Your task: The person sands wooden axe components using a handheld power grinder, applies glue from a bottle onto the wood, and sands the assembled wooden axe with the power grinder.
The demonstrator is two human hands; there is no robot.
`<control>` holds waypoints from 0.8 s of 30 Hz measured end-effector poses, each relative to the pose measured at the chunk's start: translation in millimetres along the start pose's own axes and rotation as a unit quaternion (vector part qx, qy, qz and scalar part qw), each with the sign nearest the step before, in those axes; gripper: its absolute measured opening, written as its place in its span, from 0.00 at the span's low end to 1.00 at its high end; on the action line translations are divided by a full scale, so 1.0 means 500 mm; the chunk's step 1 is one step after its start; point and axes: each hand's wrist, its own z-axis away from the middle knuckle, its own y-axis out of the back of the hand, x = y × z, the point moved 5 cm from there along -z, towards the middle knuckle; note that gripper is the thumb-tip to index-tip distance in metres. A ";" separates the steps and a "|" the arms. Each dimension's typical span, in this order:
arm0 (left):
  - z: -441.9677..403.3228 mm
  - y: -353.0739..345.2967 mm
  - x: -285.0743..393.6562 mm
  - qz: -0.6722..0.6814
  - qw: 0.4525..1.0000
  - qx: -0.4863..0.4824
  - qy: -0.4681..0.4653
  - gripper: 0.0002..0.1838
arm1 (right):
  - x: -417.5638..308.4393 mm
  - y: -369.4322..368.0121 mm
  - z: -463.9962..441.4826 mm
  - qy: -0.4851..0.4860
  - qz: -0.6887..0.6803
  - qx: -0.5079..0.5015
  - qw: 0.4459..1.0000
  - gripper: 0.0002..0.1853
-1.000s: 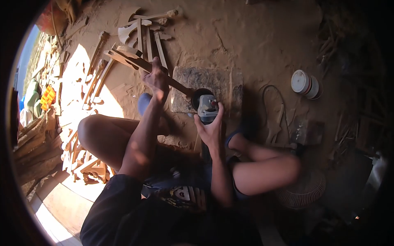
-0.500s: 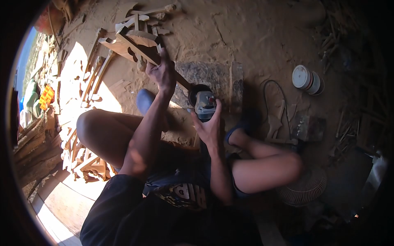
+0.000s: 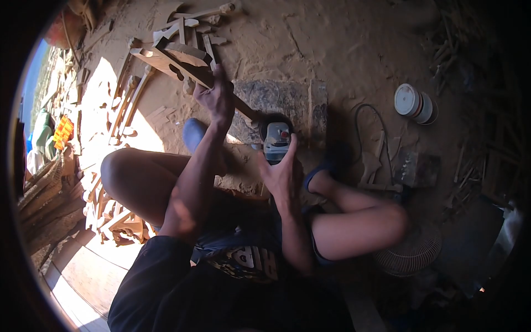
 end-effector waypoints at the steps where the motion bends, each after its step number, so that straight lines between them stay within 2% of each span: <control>1: 0.000 0.002 0.000 -0.001 1.000 -0.001 0.002 0.13 | 0.007 0.001 -0.003 0.015 -0.019 0.013 1.000 0.50; 9: 0.002 -0.010 0.009 0.030 0.999 -0.035 -0.008 0.16 | 0.051 -0.002 -0.039 0.087 -0.092 0.044 0.991 0.51; 12: 0.003 -0.013 0.012 0.021 0.999 -0.036 -0.012 0.16 | 0.053 -0.009 -0.039 0.050 -0.118 0.007 0.992 0.49; 15: 0.004 -0.015 0.014 0.019 0.999 -0.036 -0.008 0.17 | 0.036 -0.007 -0.036 0.053 -0.131 -0.001 0.990 0.49; 24: 0.004 -0.013 0.007 0.014 0.999 -0.036 -0.003 0.17 | 0.056 -0.012 -0.034 0.012 -0.083 -0.006 0.996 0.48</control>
